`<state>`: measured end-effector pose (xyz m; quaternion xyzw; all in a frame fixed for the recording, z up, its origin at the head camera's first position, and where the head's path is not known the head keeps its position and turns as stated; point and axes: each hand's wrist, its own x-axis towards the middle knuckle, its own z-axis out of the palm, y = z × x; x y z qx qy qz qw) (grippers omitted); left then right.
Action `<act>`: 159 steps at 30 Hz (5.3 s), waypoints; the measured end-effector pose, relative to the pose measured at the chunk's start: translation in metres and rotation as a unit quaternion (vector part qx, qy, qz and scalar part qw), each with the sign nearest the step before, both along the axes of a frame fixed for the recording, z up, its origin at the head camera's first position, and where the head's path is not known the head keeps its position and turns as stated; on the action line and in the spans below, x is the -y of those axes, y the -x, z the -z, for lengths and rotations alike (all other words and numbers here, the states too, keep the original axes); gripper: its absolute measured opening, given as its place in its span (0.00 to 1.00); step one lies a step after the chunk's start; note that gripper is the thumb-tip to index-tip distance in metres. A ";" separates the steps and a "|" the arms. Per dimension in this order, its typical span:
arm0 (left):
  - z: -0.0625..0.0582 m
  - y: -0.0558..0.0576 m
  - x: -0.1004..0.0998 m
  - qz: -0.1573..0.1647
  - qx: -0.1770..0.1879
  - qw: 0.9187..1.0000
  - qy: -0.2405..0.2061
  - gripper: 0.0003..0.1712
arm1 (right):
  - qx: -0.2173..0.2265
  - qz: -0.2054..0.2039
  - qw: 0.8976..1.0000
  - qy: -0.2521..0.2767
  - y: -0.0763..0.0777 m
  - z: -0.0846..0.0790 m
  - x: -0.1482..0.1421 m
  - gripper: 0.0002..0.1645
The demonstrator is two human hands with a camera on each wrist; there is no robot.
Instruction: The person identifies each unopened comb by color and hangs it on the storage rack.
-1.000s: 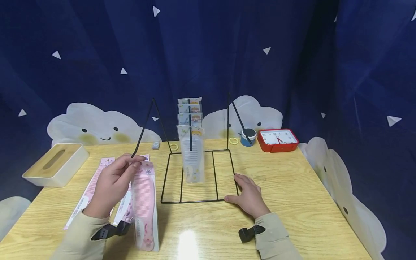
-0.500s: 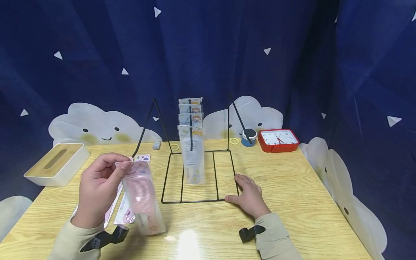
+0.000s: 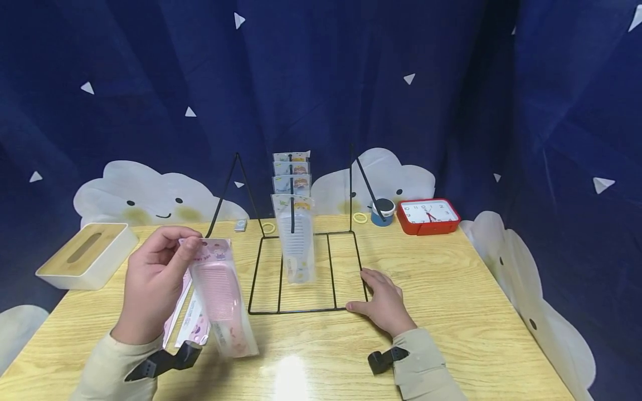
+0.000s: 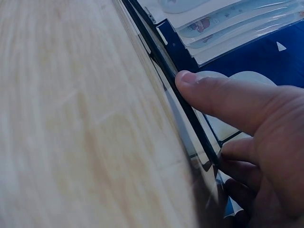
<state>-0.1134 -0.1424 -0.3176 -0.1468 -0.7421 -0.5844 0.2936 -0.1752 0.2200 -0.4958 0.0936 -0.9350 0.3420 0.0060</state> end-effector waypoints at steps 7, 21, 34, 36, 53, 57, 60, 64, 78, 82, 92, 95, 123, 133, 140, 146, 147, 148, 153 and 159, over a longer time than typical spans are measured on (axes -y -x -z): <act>0.002 0.011 0.001 -0.005 0.023 1.000 0.001 0.04 | 0.002 -0.001 1.000 -0.002 0.000 -0.001 0.000 0.55; 0.006 0.049 0.004 0.043 0.056 0.995 -0.067 0.11 | 0.004 0.000 1.000 0.008 0.000 0.000 0.000 0.55; 0.007 0.086 0.001 0.094 0.093 0.974 -0.185 0.06 | 0.006 0.001 1.000 0.011 -0.001 0.000 -0.001 0.55; 0.007 0.093 0.000 0.085 0.094 0.976 -0.178 0.05 | 0.007 0.001 1.000 0.013 -0.001 0.000 -0.001 0.54; -0.005 0.133 0.000 0.051 0.142 0.977 -0.153 0.04 | 0.005 -0.001 1.000 0.013 0.002 0.003 0.000 0.54; -0.007 0.139 0.000 0.041 0.152 0.976 -0.148 0.07 | 0.010 -0.001 1.000 0.013 0.002 0.003 0.001 0.54; -0.007 0.146 0.000 0.039 0.156 0.975 -0.152 0.07 | 0.010 -0.002 1.000 0.012 0.001 0.003 0.001 0.54; -0.007 0.155 -0.001 0.034 0.158 0.975 -0.151 0.06 | 0.007 -0.001 1.000 0.012 0.001 0.001 0.000 0.54; -0.004 0.159 0.005 0.013 0.182 0.979 -0.088 0.15 | 0.012 0.003 1.000 0.008 0.000 0.001 0.001 0.54; 0.006 0.156 0.012 0.012 0.191 0.978 -0.080 0.13 | 0.011 0.003 1.000 0.010 0.000 0.001 0.001 0.54; 0.053 0.149 0.039 0.009 0.241 0.967 -0.085 0.22 | 0.010 0.002 1.000 0.013 -0.001 -0.002 0.000 0.53; 0.071 0.148 0.046 0.007 0.259 0.962 -0.088 0.23 | 0.010 0.003 1.000 0.010 0.000 -0.001 -0.001 0.53; 0.151 0.143 0.081 -0.027 0.419 0.882 0.214 0.39 | 0.011 0.006 1.000 0.006 0.001 0.000 0.000 0.54; 0.153 0.134 0.080 -0.078 0.394 0.884 0.241 0.15 | 0.014 0.006 1.000 0.011 0.001 -0.001 0.001 0.54; 0.130 0.120 0.072 -0.045 0.375 0.909 0.176 0.16 | 0.014 0.007 1.000 0.011 0.000 -0.001 0.000 0.54; 0.114 0.107 0.065 -0.035 0.361 0.926 0.105 0.18 | 0.010 0.005 1.000 0.012 0.000 -0.002 0.000 0.53; 0.112 0.104 0.065 -0.032 0.356 0.929 0.095 0.18 | 0.010 0.005 1.000 0.012 0.000 -0.002 0.000 0.53; 0.110 0.101 0.065 -0.030 0.350 0.932 0.085 0.18 | 0.010 0.005 1.000 0.013 0.000 -0.001 0.000 0.53; 0.101 0.083 0.060 0.000 0.318 0.948 0.024 0.16 | 0.010 0.005 1.000 0.013 0.000 -0.001 0.001 0.53; 0.083 0.061 0.051 0.016 0.272 0.961 -0.041 0.11 | 0.013 0.007 1.000 0.011 -0.001 -0.001 0.000 0.54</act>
